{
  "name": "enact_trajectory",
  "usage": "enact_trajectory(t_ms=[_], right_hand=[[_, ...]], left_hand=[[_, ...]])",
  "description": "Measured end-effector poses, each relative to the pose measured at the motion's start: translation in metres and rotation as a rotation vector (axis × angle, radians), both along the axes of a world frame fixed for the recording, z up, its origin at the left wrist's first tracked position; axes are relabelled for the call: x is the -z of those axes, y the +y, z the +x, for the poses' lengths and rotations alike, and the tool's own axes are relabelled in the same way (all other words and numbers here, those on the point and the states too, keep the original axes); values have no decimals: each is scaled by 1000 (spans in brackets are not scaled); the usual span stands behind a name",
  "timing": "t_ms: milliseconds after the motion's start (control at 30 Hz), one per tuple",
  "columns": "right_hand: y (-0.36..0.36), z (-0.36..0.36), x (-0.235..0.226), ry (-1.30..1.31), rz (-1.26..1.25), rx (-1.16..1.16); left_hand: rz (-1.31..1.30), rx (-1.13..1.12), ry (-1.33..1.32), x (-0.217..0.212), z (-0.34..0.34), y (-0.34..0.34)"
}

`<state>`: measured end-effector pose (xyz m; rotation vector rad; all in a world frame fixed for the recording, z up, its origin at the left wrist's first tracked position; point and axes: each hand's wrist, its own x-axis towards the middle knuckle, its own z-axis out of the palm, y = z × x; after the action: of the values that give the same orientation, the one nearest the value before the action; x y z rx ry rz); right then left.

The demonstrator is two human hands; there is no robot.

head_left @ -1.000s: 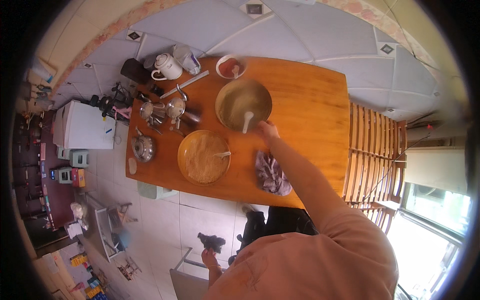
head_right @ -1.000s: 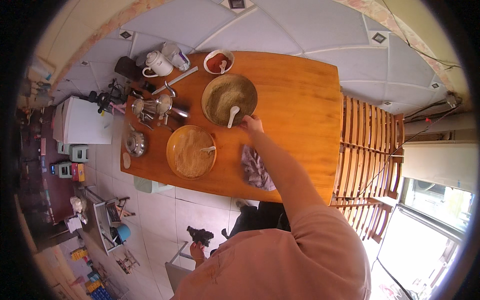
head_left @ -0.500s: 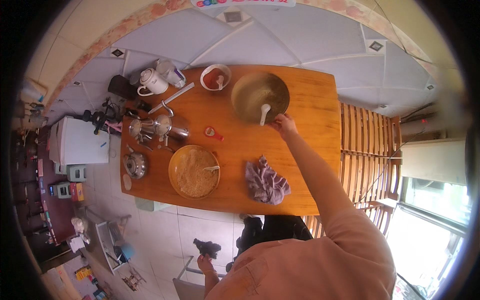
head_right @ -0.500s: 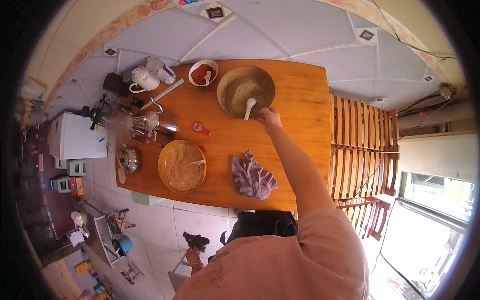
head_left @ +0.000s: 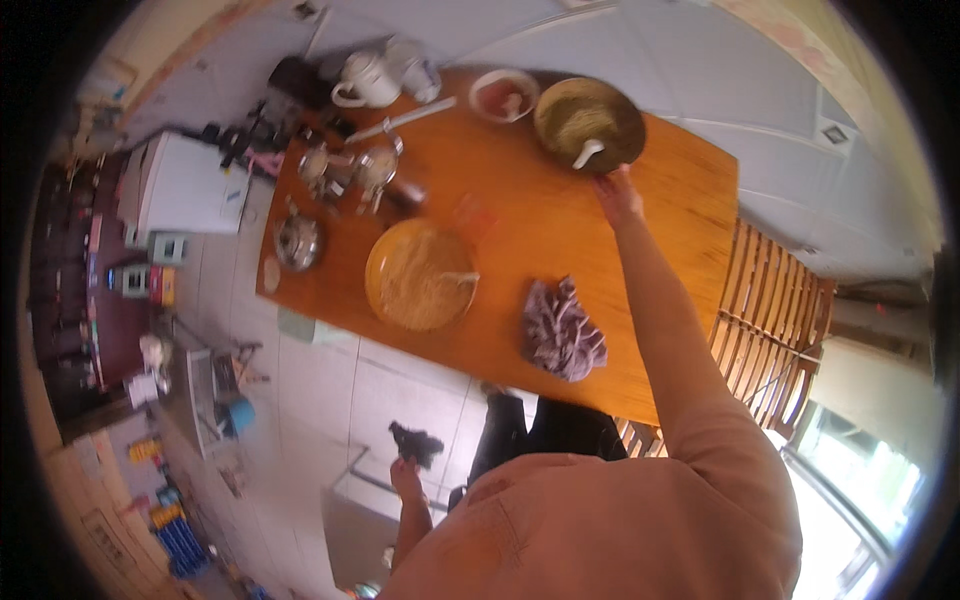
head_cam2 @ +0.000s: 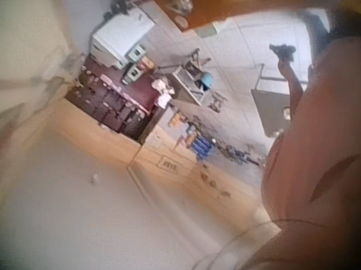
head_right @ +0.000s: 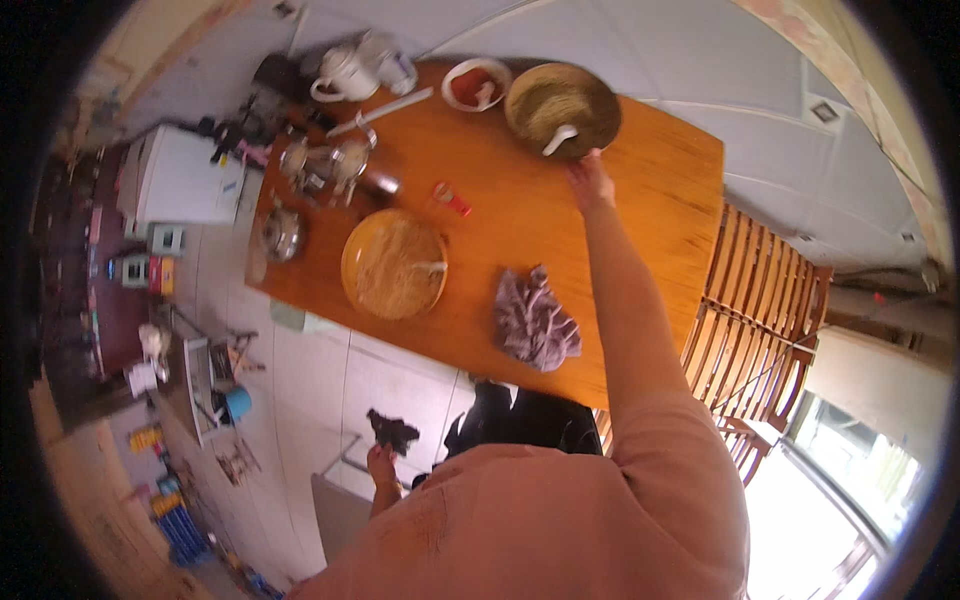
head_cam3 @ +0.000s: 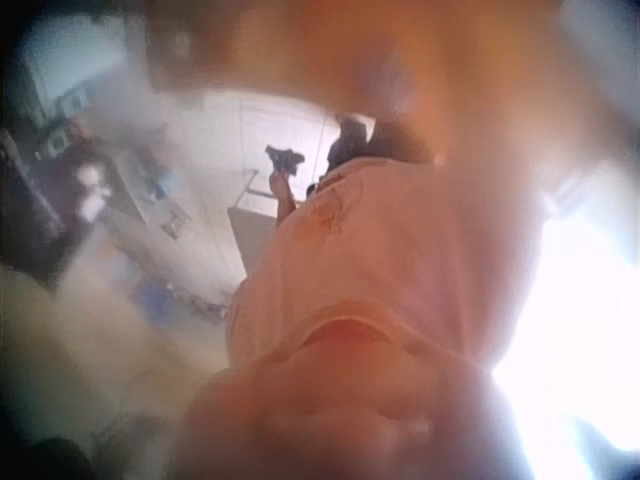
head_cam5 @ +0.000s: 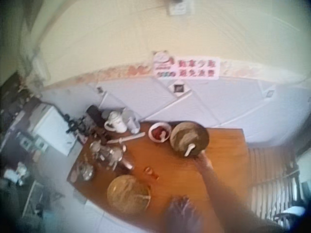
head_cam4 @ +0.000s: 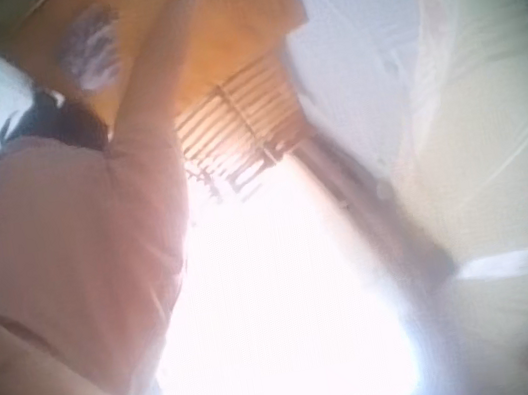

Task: The person wipes a wooden table with a cloth, moving bowls and kettles aside to reach different areas. The person continues wiping the table surface and then walks through the room into a kitchen area.

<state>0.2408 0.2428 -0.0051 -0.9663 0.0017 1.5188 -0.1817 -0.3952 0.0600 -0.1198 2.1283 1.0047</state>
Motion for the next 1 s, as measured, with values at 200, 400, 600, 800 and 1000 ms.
enact_trajectory(t_ms=[200,400,600,800,1000], right_hand=[[-139,-92,-22,-347,170,-817],[-243,-200,-51,-39,-103,-1034],[-251,-237,-40,-32,-136,-761],[-266,-229,-33,-84,-32,-616],[-300,-140,-64,92,-93,-460]], left_hand=[[74,-21,6,16,-1,-20],[120,-60,28,25,-22,-50],[96,-51,12,36,-46,-108],[-11,115,88,51,-74,-165],[-32,36,-82,44,-93,-146]])
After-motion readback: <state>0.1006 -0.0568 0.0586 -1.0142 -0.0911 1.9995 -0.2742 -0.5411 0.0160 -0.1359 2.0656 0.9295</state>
